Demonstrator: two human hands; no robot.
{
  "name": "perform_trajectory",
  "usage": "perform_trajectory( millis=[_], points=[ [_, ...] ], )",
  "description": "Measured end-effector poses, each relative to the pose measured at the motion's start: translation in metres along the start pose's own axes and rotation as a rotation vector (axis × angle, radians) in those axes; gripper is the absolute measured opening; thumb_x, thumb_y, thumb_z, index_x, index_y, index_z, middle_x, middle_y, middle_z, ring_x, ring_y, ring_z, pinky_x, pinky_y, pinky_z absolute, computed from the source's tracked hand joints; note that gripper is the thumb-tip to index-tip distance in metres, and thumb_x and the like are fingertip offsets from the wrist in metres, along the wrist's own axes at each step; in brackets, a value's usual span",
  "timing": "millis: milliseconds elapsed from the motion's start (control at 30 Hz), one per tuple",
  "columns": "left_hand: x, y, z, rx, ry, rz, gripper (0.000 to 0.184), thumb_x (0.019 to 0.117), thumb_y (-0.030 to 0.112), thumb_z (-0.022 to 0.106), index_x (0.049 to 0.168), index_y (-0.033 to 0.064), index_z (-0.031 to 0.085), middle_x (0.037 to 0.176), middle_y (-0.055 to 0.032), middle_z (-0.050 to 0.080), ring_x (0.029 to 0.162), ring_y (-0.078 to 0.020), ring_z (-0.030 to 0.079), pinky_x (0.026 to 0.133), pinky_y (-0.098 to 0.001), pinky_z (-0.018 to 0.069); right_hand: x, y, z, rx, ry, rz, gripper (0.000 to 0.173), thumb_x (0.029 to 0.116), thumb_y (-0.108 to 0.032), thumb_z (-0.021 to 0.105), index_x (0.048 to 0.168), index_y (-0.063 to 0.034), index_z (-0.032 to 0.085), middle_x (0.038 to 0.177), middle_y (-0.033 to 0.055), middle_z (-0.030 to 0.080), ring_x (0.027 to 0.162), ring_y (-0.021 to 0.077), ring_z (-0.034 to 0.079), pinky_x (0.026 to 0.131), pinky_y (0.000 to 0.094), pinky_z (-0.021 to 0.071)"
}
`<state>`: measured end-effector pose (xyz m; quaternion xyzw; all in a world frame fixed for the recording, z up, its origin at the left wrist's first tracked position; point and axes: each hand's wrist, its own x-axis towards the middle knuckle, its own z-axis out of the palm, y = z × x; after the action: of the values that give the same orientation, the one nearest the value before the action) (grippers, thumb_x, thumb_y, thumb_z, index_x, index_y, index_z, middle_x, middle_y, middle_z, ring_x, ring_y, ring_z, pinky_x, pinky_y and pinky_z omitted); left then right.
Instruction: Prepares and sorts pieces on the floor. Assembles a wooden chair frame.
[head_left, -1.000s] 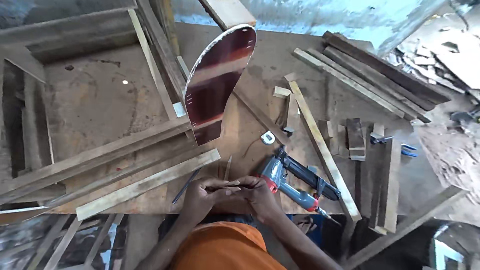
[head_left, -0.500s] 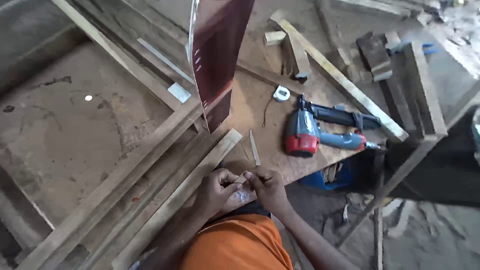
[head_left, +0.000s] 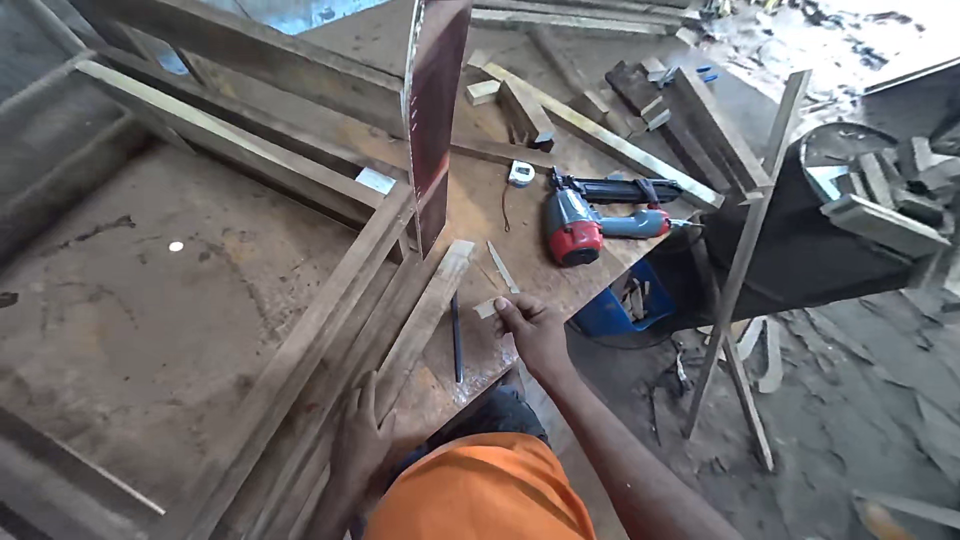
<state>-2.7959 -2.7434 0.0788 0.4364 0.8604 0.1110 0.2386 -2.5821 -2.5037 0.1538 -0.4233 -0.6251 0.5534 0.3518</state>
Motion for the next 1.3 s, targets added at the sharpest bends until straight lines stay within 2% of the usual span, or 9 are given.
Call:
perform_trajectory(
  millis=[100,267,433,633,700,867,1067,1200,1300],
  points=[
    [-0.024,-0.006,-0.032,-0.119,0.004,0.023,0.067,0.0937,0.034,0.066,0.155,0.0145,0.046,0.138,-0.0144,0.064,0.121,-0.0319,0.066,0.103,-0.0552,0.052,0.018,-0.008,-0.007,-0.011,0.044,-0.071,0.017,0.1023,-0.013,0.063,0.106,0.0009,0.071,0.084,0.0095,0.073,0.067,0.0187,0.071,0.064,0.0363,0.0639],
    [-0.076,-0.001,-0.081,-0.129,0.024,-0.016,0.061,0.0922,0.037,0.063,0.144,0.0044,0.058,0.113,-0.0158,0.074,0.096,-0.0289,0.073,0.087,-0.053,0.058,0.066,-0.024,-0.011,-0.316,0.051,-0.285,0.018,0.1008,-0.017,0.065,0.109,-0.0036,0.073,0.092,0.0057,0.075,0.076,0.0142,0.072,0.073,0.0369,0.0643],
    [-0.1,-0.005,-0.107,-0.087,0.087,0.061,0.067,0.0906,0.033,0.072,0.149,0.007,0.053,0.131,-0.0169,0.068,0.111,-0.0306,0.071,0.096,-0.0512,0.056,0.112,-0.051,0.014,-0.508,-0.059,-0.744,0.018,0.1032,-0.016,0.061,0.111,-0.0086,0.075,0.103,0.007,0.073,0.092,0.0163,0.071,0.083,0.037,0.0606],
    [-0.118,-0.007,-0.111,-0.091,0.156,0.066,0.06,0.092,0.025,0.072,0.146,0.0033,0.056,0.139,-0.0184,0.063,0.123,-0.0327,0.066,0.105,-0.0493,0.0517,0.142,-0.044,0.026,-0.804,-0.541,-0.9,0.028,0.0984,-0.001,0.058,0.116,-0.0122,0.075,0.113,0.0097,0.072,0.107,0.0259,0.07,0.095,0.0443,0.0574],
    [-0.119,-0.003,-0.115,-0.079,0.172,0.023,0.056,0.0937,0.028,0.07,0.143,0.0047,0.06,0.134,-0.0181,0.067,0.116,-0.0313,0.069,0.101,-0.0464,0.054,0.145,-0.051,0.03,-0.815,-0.591,-0.932,0.027,0.0976,0.001,0.057,0.114,-0.0103,0.075,0.113,0.0106,0.072,0.108,0.0268,0.07,0.097,0.0438,0.0568],
    [-0.109,-0.014,-0.118,-0.054,0.103,-0.075,0.056,0.0937,0.033,0.071,0.141,0.0058,0.062,0.105,-0.0168,0.076,0.088,-0.0326,0.075,0.081,-0.0563,0.0593,0.164,-0.061,0.051,-0.963,-0.745,-0.859,0.019,0.1025,-0.012,0.058,0.117,-0.0098,0.071,0.117,0.0101,0.067,0.11,0.0256,0.067,0.097,0.0427,0.0558],
    [-0.082,-0.026,-0.124,-0.183,0.041,-0.042,0.057,0.095,0.033,0.069,0.145,0.0091,0.058,0.123,-0.0107,0.072,0.107,-0.0206,0.071,0.096,-0.046,0.057,0.175,-0.051,0.075,-1.008,-0.603,-0.751,0.02,0.0991,-0.009,0.06,0.113,-0.0134,0.073,0.118,0.0107,0.064,0.108,0.0274,0.066,0.092,0.0454,0.0575],
    [-0.073,-0.023,-0.129,-0.388,-0.019,-0.111,0.047,0.0956,0.026,0.068,0.138,0.0054,0.062,0.112,-0.0074,0.073,0.096,-0.0085,0.07,0.088,-0.0322,0.0582,0.169,-0.048,0.086,-1.06,-0.524,-0.637,0.019,0.0992,-0.012,0.059,0.113,-0.0137,0.071,0.129,0.0112,0.061,0.115,0.0309,0.064,0.09,0.0509,0.0581],
    [-0.066,-0.02,-0.131,-0.543,-0.004,-0.124,0.048,0.0945,0.018,0.068,0.137,-0.0006,0.059,0.119,-0.0072,0.07,0.102,-0.0012,0.066,0.092,-0.0216,0.0547,0.164,-0.044,0.089,-1.053,-0.496,-0.565,0.024,0.1004,-0.013,0.056,0.12,-0.0158,0.07,0.133,0.0118,0.059,0.114,0.0309,0.064,0.09,0.0504,0.058]
  ],
)
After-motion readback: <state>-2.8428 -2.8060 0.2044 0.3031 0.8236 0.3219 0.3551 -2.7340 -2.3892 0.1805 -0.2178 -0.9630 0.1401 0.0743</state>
